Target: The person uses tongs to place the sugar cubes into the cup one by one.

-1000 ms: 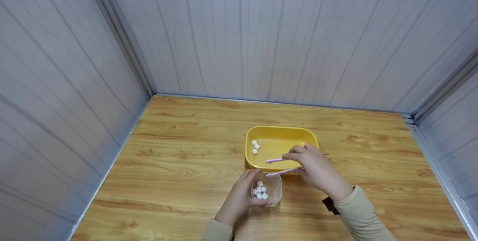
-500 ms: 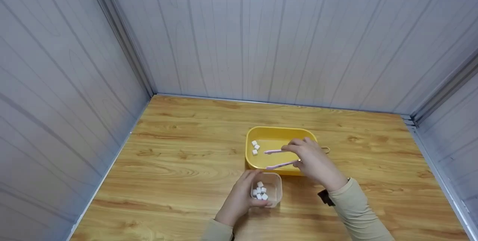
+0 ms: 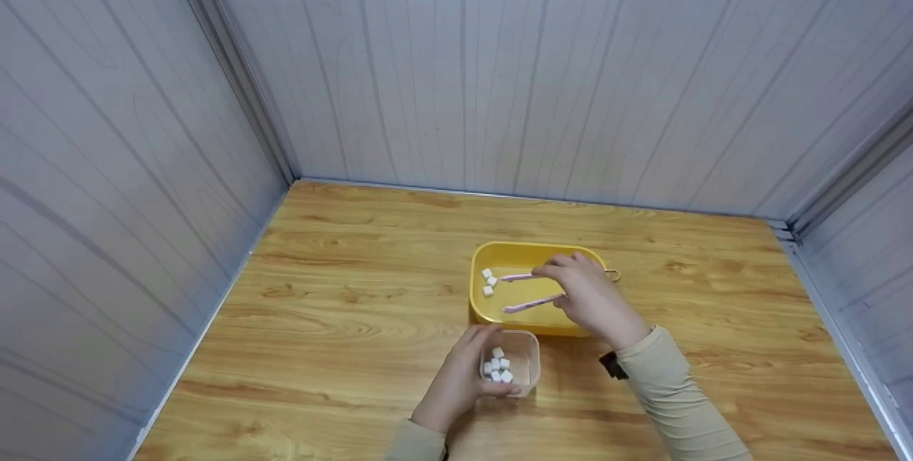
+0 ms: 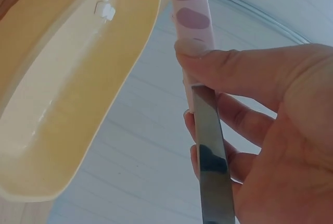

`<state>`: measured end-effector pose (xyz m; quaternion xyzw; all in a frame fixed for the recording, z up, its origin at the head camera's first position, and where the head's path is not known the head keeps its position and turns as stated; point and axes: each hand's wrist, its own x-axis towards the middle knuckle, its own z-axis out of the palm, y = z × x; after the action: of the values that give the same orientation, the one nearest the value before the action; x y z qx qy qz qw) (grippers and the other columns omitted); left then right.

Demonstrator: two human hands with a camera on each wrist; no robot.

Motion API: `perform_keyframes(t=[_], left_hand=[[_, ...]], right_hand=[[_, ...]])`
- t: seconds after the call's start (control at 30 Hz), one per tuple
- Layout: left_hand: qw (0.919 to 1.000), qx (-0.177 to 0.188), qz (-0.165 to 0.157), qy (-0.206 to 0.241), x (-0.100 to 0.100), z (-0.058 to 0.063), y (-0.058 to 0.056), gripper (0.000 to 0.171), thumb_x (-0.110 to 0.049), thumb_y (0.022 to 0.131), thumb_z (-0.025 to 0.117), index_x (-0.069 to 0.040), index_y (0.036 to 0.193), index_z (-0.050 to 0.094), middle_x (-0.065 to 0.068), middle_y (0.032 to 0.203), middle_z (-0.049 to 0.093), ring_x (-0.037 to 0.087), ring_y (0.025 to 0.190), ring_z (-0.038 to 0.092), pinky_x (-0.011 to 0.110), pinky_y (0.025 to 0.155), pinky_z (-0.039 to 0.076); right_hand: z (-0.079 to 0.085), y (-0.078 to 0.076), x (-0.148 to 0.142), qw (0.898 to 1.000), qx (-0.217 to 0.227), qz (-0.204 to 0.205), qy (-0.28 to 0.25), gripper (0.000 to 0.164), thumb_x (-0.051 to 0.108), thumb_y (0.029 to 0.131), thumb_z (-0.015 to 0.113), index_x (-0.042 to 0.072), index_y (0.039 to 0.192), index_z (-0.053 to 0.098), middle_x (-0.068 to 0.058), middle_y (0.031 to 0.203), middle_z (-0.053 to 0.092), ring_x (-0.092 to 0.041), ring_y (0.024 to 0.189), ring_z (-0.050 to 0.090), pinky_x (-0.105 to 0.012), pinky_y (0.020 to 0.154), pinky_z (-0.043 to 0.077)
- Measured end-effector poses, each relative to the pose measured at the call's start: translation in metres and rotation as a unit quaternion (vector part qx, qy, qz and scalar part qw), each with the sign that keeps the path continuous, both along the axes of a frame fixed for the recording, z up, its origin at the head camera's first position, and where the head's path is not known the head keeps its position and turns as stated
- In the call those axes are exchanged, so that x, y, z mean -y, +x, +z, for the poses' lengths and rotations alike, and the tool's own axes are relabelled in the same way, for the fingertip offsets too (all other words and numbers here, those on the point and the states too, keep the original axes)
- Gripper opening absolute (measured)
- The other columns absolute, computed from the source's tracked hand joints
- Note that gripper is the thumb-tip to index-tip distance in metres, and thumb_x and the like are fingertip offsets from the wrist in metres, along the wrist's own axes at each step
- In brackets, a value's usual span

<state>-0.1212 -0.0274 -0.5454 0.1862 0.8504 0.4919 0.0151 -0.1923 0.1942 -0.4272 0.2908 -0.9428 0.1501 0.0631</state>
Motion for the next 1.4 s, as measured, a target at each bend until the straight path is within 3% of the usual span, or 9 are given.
perform_keyframes(t=[0.93,1.4], left_hand=[[0.9998,0.015,-0.001,0.015,0.000,0.000,0.000,0.091,-0.040,0.060,0.086,-0.020,0.140,0.046,0.003,0.130,0.050,0.019,0.120,0.047,0.041,0.106,0.036],[0.9998,0.016,-0.002,0.009,0.001,-0.001,-0.001,0.091,-0.041,0.061,0.086,-0.018,0.140,0.046,0.003,0.129,0.050,0.018,0.119,0.047,0.040,0.106,0.037]], right_hand=[[-0.017,-0.031,0.025,0.998,0.035,-0.016,0.046,0.043,-0.007,0.075,0.075,0.014,0.113,0.071,-0.006,0.115,0.062,-0.032,0.109,0.052,-0.052,0.097,0.040],[-0.030,-0.045,0.039,0.997,0.013,0.007,0.081,0.044,-0.015,0.075,0.069,0.014,0.108,0.073,-0.005,0.109,0.064,-0.032,0.102,0.053,-0.051,0.093,0.042]])
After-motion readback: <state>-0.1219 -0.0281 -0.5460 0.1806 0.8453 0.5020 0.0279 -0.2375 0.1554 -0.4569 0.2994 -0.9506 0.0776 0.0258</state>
